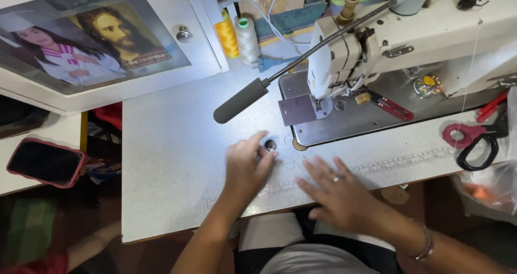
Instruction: Threading an industrial sewing machine and preparing the bobbin for operation.
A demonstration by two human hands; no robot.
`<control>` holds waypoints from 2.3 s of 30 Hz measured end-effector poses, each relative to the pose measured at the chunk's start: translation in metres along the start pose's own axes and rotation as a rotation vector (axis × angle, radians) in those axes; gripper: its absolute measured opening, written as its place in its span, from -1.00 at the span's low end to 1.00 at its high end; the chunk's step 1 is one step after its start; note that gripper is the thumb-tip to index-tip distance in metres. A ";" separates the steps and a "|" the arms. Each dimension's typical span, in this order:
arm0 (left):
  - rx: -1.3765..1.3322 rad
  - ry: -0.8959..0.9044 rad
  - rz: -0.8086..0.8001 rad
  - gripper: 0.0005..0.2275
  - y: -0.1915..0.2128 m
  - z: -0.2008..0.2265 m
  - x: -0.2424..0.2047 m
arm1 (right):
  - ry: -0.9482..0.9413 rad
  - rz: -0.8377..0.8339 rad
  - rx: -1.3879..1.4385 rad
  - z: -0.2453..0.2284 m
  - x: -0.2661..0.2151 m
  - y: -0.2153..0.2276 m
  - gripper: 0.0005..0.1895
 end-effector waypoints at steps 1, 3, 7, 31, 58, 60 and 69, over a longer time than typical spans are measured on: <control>-0.036 -0.078 -0.048 -0.55 -0.011 -0.005 -0.001 | 0.051 0.041 -0.011 -0.008 0.002 -0.003 -0.19; -0.073 -0.154 -0.100 -0.55 -0.020 0.002 -0.001 | 0.100 0.080 -0.017 -0.016 0.018 -0.001 -0.12; 0.154 -0.281 -0.314 -0.32 -0.001 0.033 0.015 | 0.048 0.223 -0.167 0.002 0.068 0.010 -0.10; 0.055 0.286 -0.310 -0.81 0.064 -0.020 0.056 | -0.772 0.060 0.333 0.052 0.246 0.018 -0.06; -0.089 -0.245 -0.350 -0.81 0.013 -0.049 0.035 | -0.071 0.178 0.061 -0.048 0.025 -0.014 -0.19; -0.153 -0.320 -0.354 -0.81 0.015 -0.046 0.039 | -0.030 0.151 0.041 -0.058 0.016 -0.001 -0.27; -0.043 -0.252 -0.394 -0.75 0.003 -0.058 0.039 | 0.014 0.339 0.260 0.044 -0.091 0.035 -0.63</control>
Point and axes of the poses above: each hand's wrist, its own x-axis towards the middle knuckle, its own y-axis out of the back of the hand, z = x × y, the point moved 1 cm from there along x, towards the middle knuckle, and after that the axes turned 5 degrees about -y, right-handed, at the moved point
